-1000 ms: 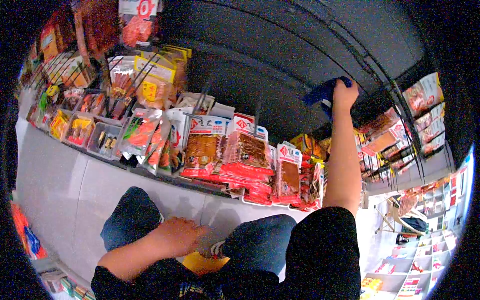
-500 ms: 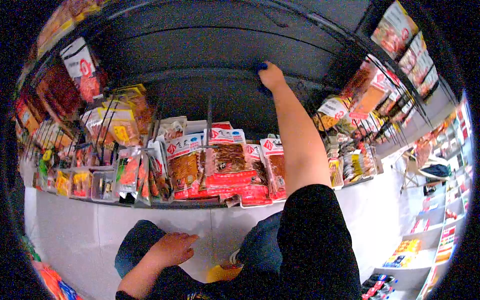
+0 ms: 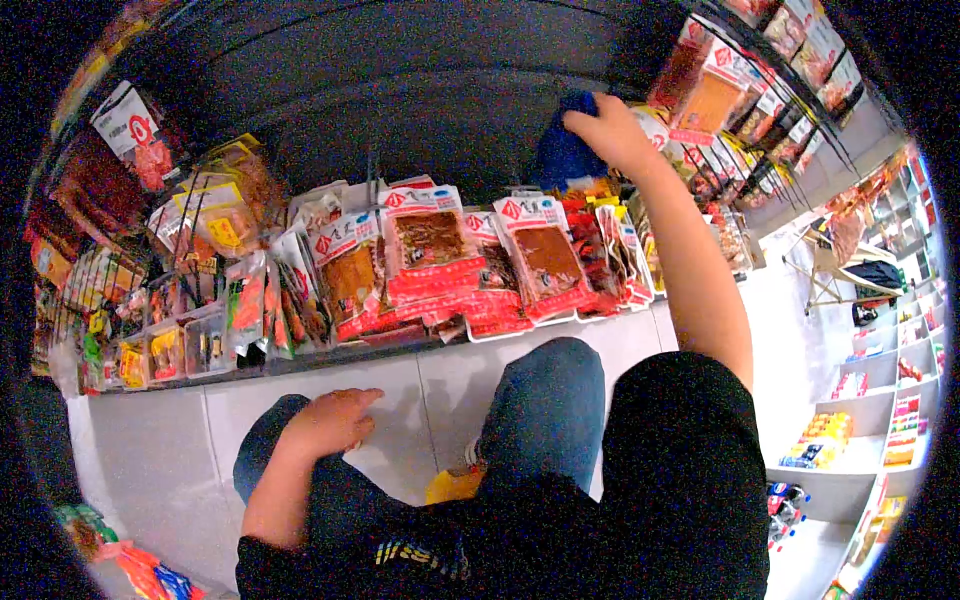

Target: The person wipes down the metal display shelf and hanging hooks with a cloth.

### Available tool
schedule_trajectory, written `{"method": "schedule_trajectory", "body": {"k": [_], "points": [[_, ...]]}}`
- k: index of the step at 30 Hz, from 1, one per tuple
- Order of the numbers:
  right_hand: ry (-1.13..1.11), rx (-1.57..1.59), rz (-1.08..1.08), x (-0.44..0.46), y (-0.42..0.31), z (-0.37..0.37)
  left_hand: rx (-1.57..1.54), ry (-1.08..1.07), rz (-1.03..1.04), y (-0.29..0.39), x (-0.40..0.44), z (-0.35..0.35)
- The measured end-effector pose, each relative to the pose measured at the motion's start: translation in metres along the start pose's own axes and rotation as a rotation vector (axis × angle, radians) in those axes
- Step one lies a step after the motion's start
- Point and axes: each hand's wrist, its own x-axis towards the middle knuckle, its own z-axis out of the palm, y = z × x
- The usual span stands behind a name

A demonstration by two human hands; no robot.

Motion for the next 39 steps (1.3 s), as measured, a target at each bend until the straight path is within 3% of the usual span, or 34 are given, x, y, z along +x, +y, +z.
{"method": "schedule_trajectory", "body": {"k": [2, 8, 10, 15, 20, 22, 26, 30, 32, 36, 39], "points": [[-0.018, 0.112, 0.135, -0.054, 0.006, -0.024, 0.041, 0.032, 0.000, -0.006, 0.004, 0.010], [0.229, 0.152, 0.222, -0.181, 0.074, -0.048, 0.035, 0.057, 0.008, -0.008, 0.013, 0.016], [0.269, 0.251, 0.353, -0.205, 0.076, -0.051, 0.026, 0.107, 0.041, -0.021, 0.019, 0.025], [0.384, 0.283, 0.321, -0.217, 0.081, -0.064, -0.054, 0.056, -0.101, -0.026, 0.012, 0.034], [0.491, 0.312, 0.135, -0.174, 0.055, -0.065, -0.074, 0.027, -0.179, -0.022, 0.007, 0.040], [0.529, 0.154, -0.122, -0.140, 0.050, -0.058, -0.074, 0.023, -0.193, -0.023, 0.007, 0.043], [0.591, 0.058, -0.366, -0.035, 0.040, -0.053, -0.058, 0.013, -0.221, -0.028, 0.008, 0.043], [0.765, -0.363, -0.585, 0.071, 0.035, -0.047, -0.032, 0.068, -0.193, -0.026, 0.007, 0.044], [0.688, -0.261, -0.574, 0.111, 0.047, -0.034, -0.049, 0.070, -0.218, -0.015, 0.002, 0.037], [0.388, -0.397, -0.449, 0.154, 0.073, 0.005, -0.018, 0.065, -0.181, -0.013, -0.002, 0.034], [0.186, -0.337, -0.179, 0.151, 0.096, 0.040, -0.019, 0.091, -0.166, -0.012, -0.006, 0.030]]}}
